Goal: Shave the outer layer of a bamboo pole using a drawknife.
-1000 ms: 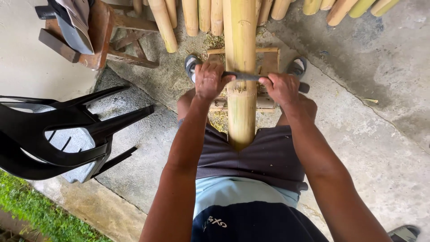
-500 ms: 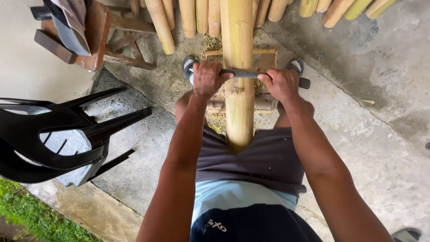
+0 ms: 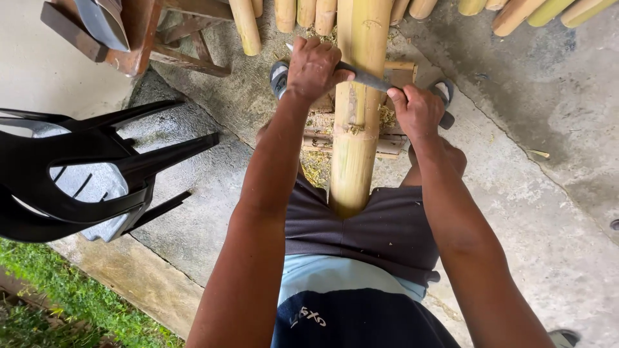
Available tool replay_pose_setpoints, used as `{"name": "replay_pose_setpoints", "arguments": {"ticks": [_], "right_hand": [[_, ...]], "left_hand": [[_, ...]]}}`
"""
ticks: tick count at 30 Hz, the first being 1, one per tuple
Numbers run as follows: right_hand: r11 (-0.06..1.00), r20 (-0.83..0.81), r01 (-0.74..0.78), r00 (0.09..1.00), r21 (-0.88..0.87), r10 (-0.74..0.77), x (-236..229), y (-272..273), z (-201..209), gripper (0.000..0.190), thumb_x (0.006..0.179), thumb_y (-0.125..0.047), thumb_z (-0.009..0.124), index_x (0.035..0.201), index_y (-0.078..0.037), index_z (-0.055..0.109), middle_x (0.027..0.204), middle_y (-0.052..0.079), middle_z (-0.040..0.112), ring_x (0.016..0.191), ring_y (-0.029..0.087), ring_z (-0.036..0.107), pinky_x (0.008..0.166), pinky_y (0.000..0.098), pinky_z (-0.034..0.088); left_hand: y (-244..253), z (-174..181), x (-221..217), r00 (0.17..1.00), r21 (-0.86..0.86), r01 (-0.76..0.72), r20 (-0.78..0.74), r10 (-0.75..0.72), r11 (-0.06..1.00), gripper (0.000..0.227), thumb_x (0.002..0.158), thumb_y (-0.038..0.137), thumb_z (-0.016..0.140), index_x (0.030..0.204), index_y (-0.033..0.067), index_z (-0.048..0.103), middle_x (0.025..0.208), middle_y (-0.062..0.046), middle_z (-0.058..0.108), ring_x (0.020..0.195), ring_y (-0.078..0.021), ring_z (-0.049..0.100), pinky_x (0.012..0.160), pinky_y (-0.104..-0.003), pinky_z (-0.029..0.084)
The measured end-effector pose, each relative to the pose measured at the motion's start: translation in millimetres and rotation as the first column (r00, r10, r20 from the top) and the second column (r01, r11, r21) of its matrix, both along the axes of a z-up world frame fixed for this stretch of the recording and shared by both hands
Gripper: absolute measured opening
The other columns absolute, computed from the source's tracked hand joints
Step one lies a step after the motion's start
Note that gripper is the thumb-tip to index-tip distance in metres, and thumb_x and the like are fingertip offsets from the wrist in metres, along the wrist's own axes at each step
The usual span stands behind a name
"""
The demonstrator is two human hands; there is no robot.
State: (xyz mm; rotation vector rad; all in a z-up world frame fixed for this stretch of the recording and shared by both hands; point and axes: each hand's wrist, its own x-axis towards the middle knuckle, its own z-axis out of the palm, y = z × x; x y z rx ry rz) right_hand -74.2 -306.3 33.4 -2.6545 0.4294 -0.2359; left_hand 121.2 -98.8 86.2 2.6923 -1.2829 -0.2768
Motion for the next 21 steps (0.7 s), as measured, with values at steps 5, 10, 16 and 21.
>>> {"name": "replay_pose_setpoints", "arguments": {"ticks": [5, 10, 16, 21], "right_hand": [[0.999, -0.011, -0.047, 0.999, -0.023, 0.046, -38, 14, 13, 0.058, 0.108, -0.053, 0.062, 0.073, -0.006, 0.058, 0.062, 0.014, 0.055, 0.055, 0.036, 0.055, 0.055, 0.0488, 0.042], [0.998, -0.038, -0.043, 0.998, -0.048, 0.042, -68, 31, 28, 0.055, 0.104, -0.053, 0.063, 0.072, -0.007, 0.06, 0.057, 0.012, 0.054, 0.049, 0.033, 0.052, 0.052, 0.047, 0.041], [0.98, 0.07, -0.164, 0.982, -0.115, 0.173, -63, 20, 35, 0.053, 0.104, -0.051, 0.065, 0.073, -0.009, 0.06, 0.06, 0.01, 0.056, 0.056, 0.033, 0.056, 0.058, 0.0463, 0.042], [0.986, -0.024, -0.161, 0.987, -0.032, 0.16, -52, 16, 45, 0.05, 0.102, -0.046, 0.066, 0.069, -0.009, 0.059, 0.055, 0.01, 0.054, 0.051, 0.032, 0.054, 0.059, 0.0467, 0.042]], "left_hand": [[26, -2, -47, 0.996, -0.102, -0.024, -0.085, 0.015, 0.994, 0.05, 0.088, 0.066, 0.065, 0.084, 0.0168, 0.071, 0.081, 0.002, 0.067, 0.083, -0.0194, 0.056, 0.086, -0.038, 0.038], [51, 3, -89, 0.998, -0.218, -0.038, -0.05, 0.028, 0.975, 0.05, 0.085, 0.064, 0.067, 0.08, 0.0138, 0.069, 0.081, -0.002, 0.065, 0.085, -0.0232, 0.057, 0.08, -0.041, 0.037], [54, -5, -95, 0.987, -0.252, -0.119, -0.135, 0.087, 0.96, 0.058, 0.086, 0.068, 0.062, 0.081, 0.0107, 0.069, 0.083, -0.006, 0.065, 0.087, -0.0267, 0.059, 0.08, -0.044, 0.036], [50, -15, -91, 0.988, -0.219, -0.105, -0.13, 0.078, 0.97, 0.06, 0.087, 0.07, 0.057, 0.081, 0.0114, 0.069, 0.082, -0.007, 0.065, 0.085, -0.0252, 0.059, 0.08, -0.044, 0.037]]}}
